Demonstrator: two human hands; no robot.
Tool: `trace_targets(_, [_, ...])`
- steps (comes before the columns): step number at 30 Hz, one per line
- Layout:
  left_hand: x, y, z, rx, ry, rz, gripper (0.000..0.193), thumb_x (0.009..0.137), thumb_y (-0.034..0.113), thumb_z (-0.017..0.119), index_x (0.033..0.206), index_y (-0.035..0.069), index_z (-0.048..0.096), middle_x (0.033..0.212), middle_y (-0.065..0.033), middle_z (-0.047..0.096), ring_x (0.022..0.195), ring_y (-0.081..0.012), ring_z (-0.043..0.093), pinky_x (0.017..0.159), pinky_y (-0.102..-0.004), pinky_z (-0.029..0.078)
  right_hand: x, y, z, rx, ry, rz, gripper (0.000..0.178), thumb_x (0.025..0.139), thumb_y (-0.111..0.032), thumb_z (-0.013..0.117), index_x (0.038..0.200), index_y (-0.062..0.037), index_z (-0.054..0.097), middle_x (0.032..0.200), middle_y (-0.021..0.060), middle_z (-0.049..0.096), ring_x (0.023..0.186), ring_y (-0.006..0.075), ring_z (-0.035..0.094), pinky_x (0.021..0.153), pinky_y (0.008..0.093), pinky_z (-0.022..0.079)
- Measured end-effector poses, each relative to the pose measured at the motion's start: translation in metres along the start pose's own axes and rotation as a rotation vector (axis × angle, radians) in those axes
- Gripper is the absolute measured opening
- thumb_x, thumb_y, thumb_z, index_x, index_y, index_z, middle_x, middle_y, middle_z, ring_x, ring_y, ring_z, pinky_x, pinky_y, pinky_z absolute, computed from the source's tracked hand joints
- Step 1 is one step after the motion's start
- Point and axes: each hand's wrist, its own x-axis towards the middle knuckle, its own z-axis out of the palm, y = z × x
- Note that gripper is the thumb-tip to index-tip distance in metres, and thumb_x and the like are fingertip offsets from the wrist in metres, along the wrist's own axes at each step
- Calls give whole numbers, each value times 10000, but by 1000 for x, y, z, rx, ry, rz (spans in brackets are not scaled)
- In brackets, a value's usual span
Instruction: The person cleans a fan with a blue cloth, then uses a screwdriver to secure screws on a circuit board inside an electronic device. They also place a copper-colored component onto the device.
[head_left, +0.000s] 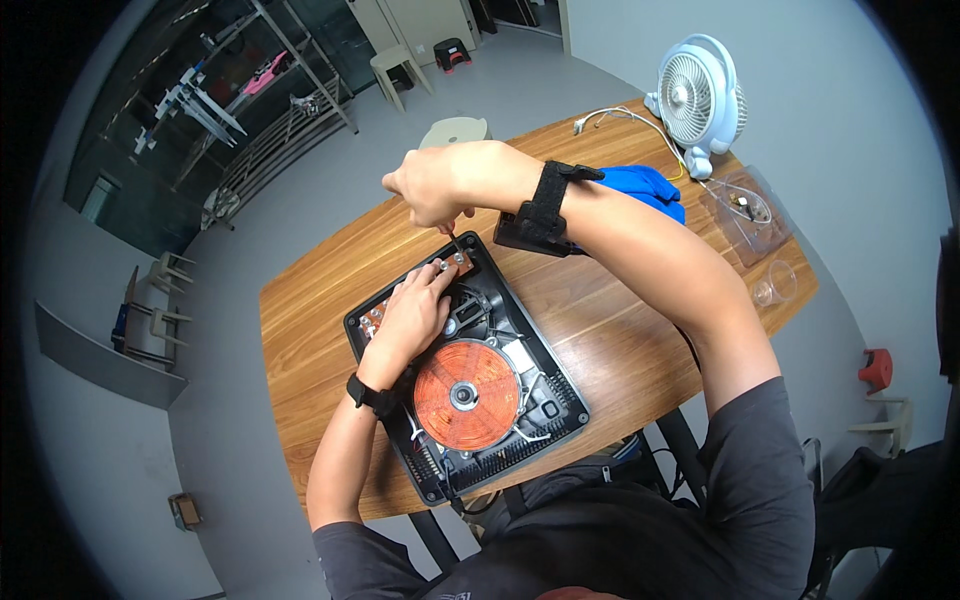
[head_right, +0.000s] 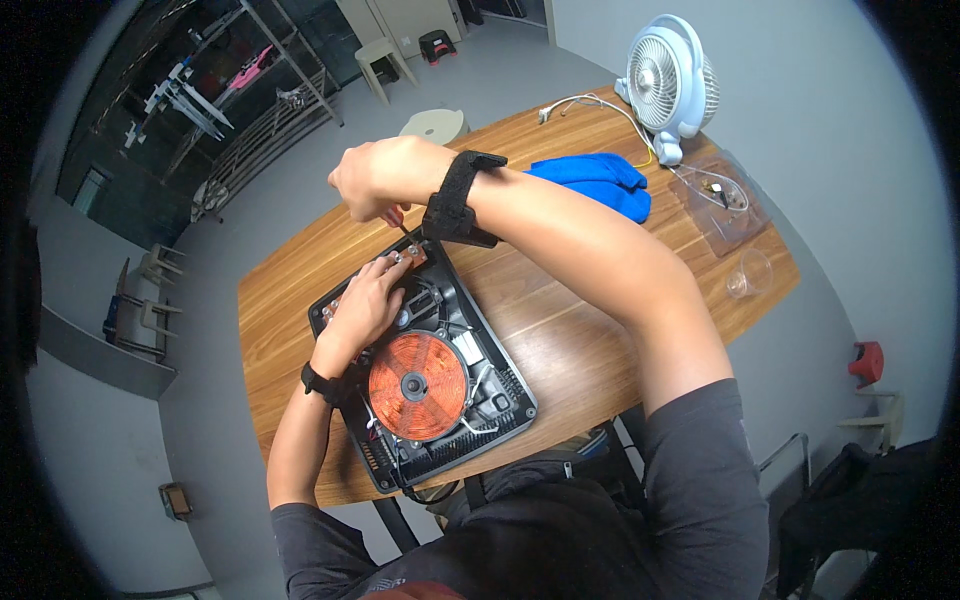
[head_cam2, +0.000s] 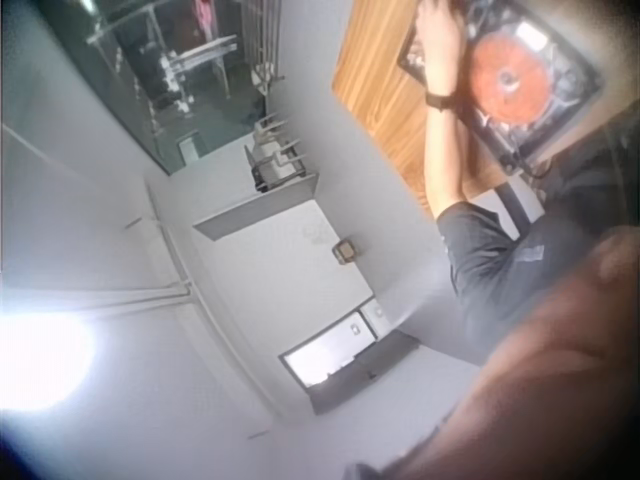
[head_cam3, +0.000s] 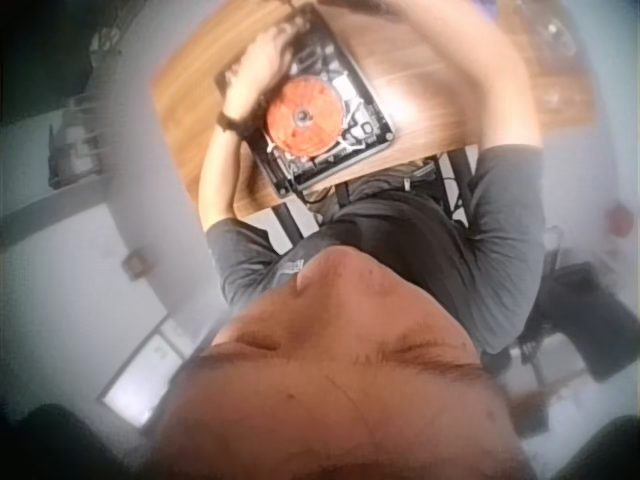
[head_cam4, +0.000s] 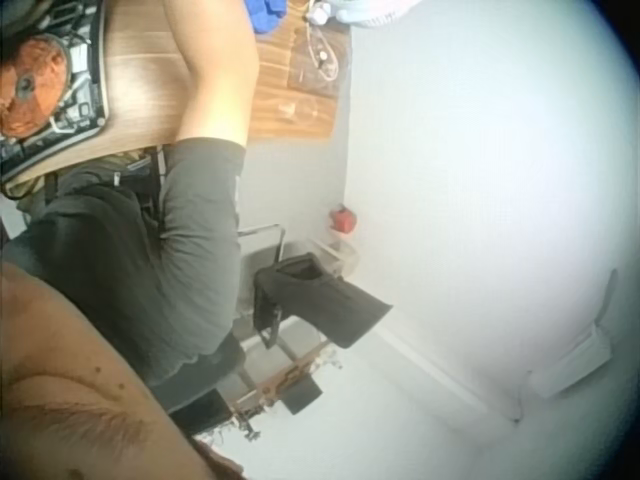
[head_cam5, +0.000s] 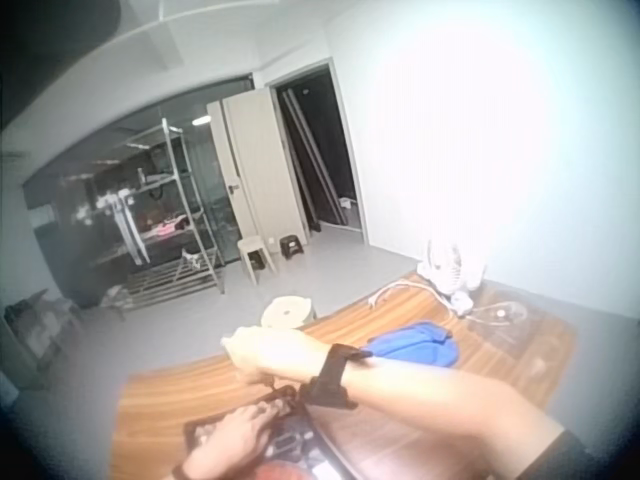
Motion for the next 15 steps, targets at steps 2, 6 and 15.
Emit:
trace_targets(2, [0, -1, 2, 5, -20, -18, 500, 930, 104, 620, 1423, 51, 556, 1399, -207, 571, 1286, -375, 539, 1074, -468, 455, -5, -1, -5, -32, 2, -4, 287, 908, -139, 571, 800, 58, 750, 840, 166, 768, 726, 317, 754, 705, 434, 614])
trace_targets(6, [2, 3, -4, -5, -33, -21, 503, 931, 109, 620, 1426, 48, 552, 1410, -206, 565, 1291, -374, 539, 1077, -466, 452, -4, 1, 1, -170, 118, -42, 279, 915, -151, 570, 849, 39, 762, 855, 161, 770, 759, 312, 757, 733, 421, 616])
trace_targets(15, [1, 0, -1, -1, -26, -17, 499, 929, 109, 622, 1420, 48, 556, 1408, -201, 567, 1293, -375, 539, 1072, -467, 454, 2, 5, 4, -72, -13, -170, 236, 888, -115, 574, 851, 0, 777, 819, 168, 763, 840, 302, 759, 768, 418, 609])
